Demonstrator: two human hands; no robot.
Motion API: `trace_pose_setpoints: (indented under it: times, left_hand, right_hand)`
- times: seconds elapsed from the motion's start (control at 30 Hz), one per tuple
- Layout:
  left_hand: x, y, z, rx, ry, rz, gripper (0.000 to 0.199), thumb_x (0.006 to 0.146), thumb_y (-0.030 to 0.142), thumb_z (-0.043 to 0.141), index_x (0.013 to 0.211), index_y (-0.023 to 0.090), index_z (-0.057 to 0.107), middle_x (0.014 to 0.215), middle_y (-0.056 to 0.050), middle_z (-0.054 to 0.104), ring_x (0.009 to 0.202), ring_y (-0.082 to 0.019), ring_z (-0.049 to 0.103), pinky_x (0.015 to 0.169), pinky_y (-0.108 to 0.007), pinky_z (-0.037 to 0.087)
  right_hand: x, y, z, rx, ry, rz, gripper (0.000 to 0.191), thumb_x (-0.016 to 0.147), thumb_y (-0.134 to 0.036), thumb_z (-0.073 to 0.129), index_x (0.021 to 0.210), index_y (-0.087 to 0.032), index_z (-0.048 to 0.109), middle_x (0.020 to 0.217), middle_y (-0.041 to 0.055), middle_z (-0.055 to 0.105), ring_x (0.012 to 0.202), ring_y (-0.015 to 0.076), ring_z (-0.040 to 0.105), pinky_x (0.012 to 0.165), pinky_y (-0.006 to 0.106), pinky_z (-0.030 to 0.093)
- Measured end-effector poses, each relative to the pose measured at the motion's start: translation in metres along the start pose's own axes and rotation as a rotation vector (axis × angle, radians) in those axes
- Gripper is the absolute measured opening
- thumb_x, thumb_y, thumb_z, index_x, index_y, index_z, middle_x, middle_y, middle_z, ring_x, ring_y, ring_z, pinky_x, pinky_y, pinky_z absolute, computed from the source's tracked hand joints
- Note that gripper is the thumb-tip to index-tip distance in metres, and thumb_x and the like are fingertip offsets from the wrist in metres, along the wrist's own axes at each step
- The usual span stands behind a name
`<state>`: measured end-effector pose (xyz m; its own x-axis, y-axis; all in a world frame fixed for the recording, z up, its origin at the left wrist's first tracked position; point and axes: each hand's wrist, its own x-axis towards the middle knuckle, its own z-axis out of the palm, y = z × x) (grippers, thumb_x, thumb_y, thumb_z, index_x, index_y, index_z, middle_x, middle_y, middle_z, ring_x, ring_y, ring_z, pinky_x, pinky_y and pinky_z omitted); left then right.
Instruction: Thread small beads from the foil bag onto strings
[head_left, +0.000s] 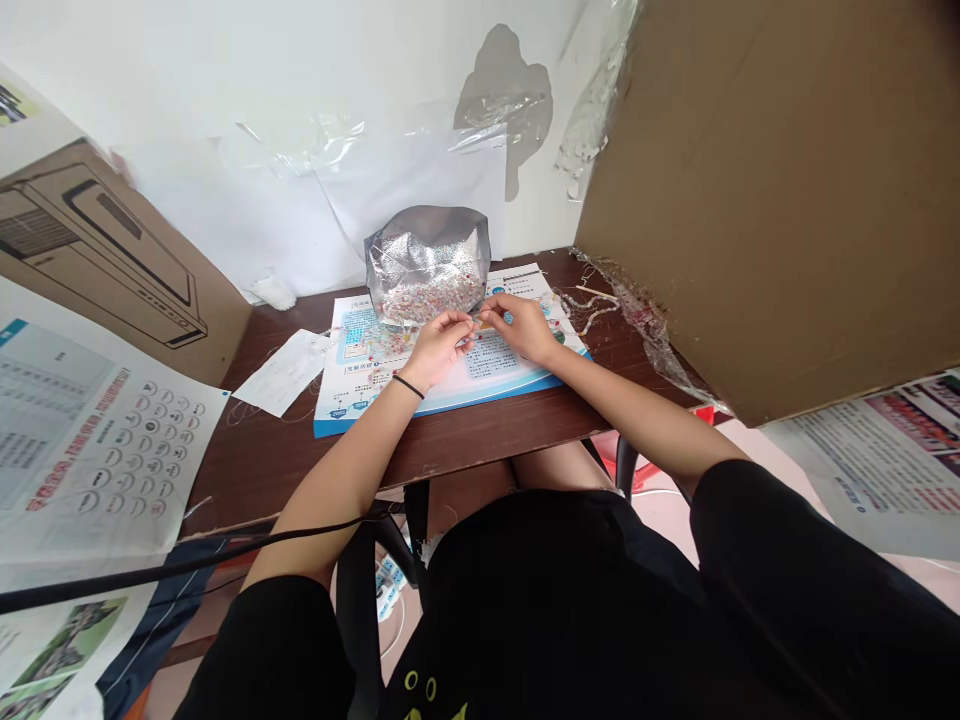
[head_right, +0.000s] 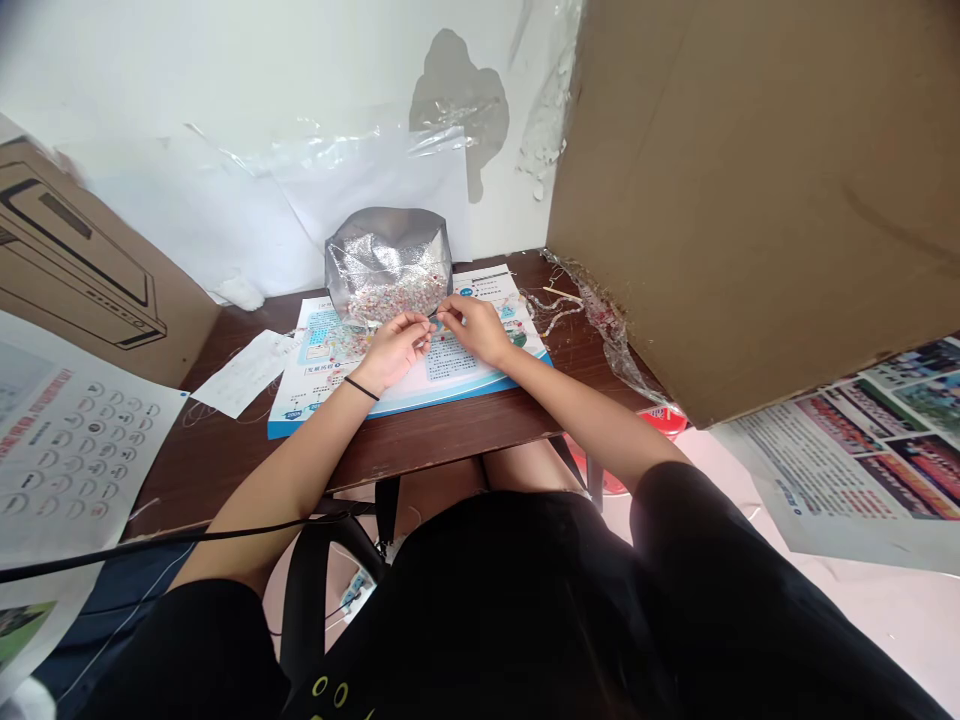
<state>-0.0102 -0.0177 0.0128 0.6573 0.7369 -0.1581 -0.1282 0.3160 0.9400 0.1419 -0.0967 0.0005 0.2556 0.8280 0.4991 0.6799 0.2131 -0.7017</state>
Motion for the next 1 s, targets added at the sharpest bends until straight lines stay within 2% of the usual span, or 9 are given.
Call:
trace_pose_setpoints:
  times: [0.13, 0.27, 0.43, 0.57, 0.73, 1.0]
  left_hand:
    - [0.0023, 0.0001, -0.0017, -0.061, -0.003, -0.035, 0.015, 0.082, 0.000, 0.068, 0.082, 0.015, 0.068, 0.075, 0.000, 0.069, 0.068, -0.007, 0.060, 0.072, -0.024, 0.048]
    - [0.0050, 0.0002, -0.0047, -0.103, 0.002, -0.060, 0.017, 0.085, -0.001, 0.064, 0.080, 0.015, 0.068, 0.074, 0.000, 0.069, 0.069, -0.006, 0.061, 0.076, -0.023, 0.049]
    - [0.0048, 0.0003, -0.0058, -0.099, -0.011, -0.078, 0.016, 0.082, 0.000, 0.070, 0.081, 0.016, 0.069, 0.076, 0.000, 0.071, 0.070, -0.007, 0.063, 0.081, -0.025, 0.052]
    - [0.0039, 0.0009, -0.0050, -0.103, 0.003, -0.085, 0.017, 0.085, -0.002, 0.066, 0.080, 0.015, 0.069, 0.075, -0.001, 0.071, 0.070, -0.007, 0.065, 0.085, -0.026, 0.053]
    - [0.0064, -0.0018, -0.0065, -0.058, -0.016, -0.047, 0.014, 0.084, 0.002, 0.070, 0.082, 0.015, 0.070, 0.080, -0.003, 0.073, 0.076, -0.009, 0.067, 0.092, -0.031, 0.053]
    - [0.0063, -0.0031, -0.0054, -0.054, -0.004, -0.043, 0.017, 0.088, 0.001, 0.063, 0.080, 0.015, 0.070, 0.076, -0.001, 0.070, 0.075, -0.008, 0.065, 0.089, -0.028, 0.052]
  right_hand:
    - [-0.0003, -0.0019, -0.0012, 0.032, 0.023, -0.012, 0.012, 0.090, -0.026, 0.057, 0.081, -0.021, 0.062, 0.079, 0.0023, 0.070, 0.074, 0.0169, 0.060, 0.078, 0.032, 0.046]
    - [-0.0011, -0.0039, -0.0008, 0.021, 0.029, -0.033, 0.014, 0.089, -0.028, 0.056, 0.077, -0.021, 0.061, 0.076, 0.0019, 0.068, 0.072, 0.0163, 0.059, 0.075, 0.031, 0.046]
    - [-0.0022, -0.0075, -0.0003, -0.006, -0.003, -0.032, 0.013, 0.086, -0.025, 0.054, 0.075, -0.022, 0.059, 0.076, 0.0013, 0.069, 0.071, 0.0155, 0.058, 0.075, 0.031, 0.046]
    - [-0.0026, -0.0063, 0.0001, -0.035, -0.011, -0.051, 0.011, 0.084, -0.024, 0.053, 0.074, -0.022, 0.058, 0.074, 0.0016, 0.067, 0.071, 0.0155, 0.057, 0.074, 0.031, 0.045]
    - [-0.0024, -0.0034, 0.0008, -0.086, -0.021, -0.058, 0.013, 0.085, -0.025, 0.053, 0.073, -0.022, 0.057, 0.074, 0.0016, 0.066, 0.070, 0.0153, 0.056, 0.073, 0.031, 0.044]
    - [-0.0035, -0.0027, 0.0019, -0.099, -0.024, -0.078, 0.013, 0.084, -0.026, 0.055, 0.071, -0.022, 0.054, 0.068, 0.0002, 0.062, 0.064, 0.0138, 0.052, 0.068, 0.030, 0.040]
